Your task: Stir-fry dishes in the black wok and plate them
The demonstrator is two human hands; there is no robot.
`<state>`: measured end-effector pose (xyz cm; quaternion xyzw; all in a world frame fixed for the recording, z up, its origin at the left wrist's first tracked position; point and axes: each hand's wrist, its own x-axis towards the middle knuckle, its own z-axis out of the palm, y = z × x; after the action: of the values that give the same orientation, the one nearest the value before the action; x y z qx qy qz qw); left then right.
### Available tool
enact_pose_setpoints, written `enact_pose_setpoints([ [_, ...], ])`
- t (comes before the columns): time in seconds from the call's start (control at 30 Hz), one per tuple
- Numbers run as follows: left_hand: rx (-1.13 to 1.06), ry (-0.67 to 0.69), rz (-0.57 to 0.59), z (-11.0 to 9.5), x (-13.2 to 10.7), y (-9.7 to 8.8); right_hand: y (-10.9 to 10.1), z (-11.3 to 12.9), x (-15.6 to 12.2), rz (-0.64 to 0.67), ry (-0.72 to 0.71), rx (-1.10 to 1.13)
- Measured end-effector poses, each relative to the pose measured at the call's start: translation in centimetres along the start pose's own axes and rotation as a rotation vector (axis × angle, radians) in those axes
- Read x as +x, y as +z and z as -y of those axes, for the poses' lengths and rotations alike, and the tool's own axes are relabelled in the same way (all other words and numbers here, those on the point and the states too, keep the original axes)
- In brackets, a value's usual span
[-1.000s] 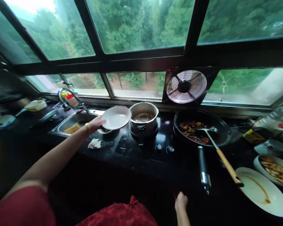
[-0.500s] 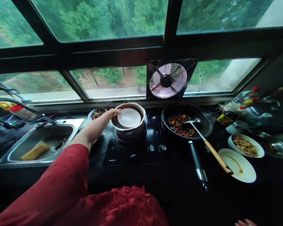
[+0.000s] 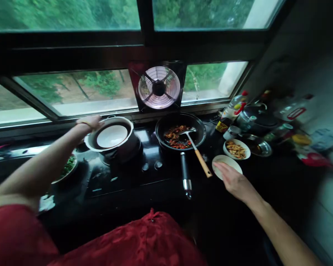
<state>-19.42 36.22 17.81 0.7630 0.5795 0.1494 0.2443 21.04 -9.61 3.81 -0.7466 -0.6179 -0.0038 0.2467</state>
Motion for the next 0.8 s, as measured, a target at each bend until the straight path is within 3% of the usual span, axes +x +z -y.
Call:
enact_pose_setpoints([
  [0.1, 0.412, 0.031, -0.065, -4.3, -4.4, 0.6, 1.0, -1.6, 3.9, 0.189, -0.318, -0.151],
  [0.17, 0.548, 0.120, -0.011, -7.1, -9.4, 3.1, 2.2, -1.9, 6.5, 0.249, -0.475, -0.207],
  [0.27, 0.479, 0.107, 0.162, -9.9, -16.6, 10.2, 2.6, -1.2, 10.0, 0.293, -0.631, -0.195],
  [0.33, 0.349, 0.044, 0.308, -10.1, -20.0, 16.0, 0.9, -1.3, 12.1, 0.234, -0.637, -0.116],
  [0.4, 0.209, -0.042, 0.389, -9.2, -22.2, 21.2, -1.8, -2.6, 14.4, 0.091, -0.563, 0.077],
  [0.47, 0.020, -0.173, 0.416, -8.3, -23.6, 25.4, -4.4, -4.6, 16.9, -0.020, -0.428, 0.263],
  [0.53, -0.299, -0.367, 0.450, -8.3, -24.5, 28.6, -5.4, -6.2, 19.4, -0.066, -0.320, 0.326],
  [0.63, -0.960, -0.601, 0.531, -10.1, -24.9, 31.7, -3.2, -6.3, 21.9, -0.072, -0.235, 0.392],
  [0.73, -1.497, -0.604, 0.694, -12.5, -24.2, 33.5, -0.2, -4.6, 22.2, 0.058, -0.256, 0.504],
  [0.8, -1.747, -0.578, 0.827, -13.3, -23.5, 34.3, -0.3, -3.5, 21.5, 0.193, -0.355, 0.542],
])
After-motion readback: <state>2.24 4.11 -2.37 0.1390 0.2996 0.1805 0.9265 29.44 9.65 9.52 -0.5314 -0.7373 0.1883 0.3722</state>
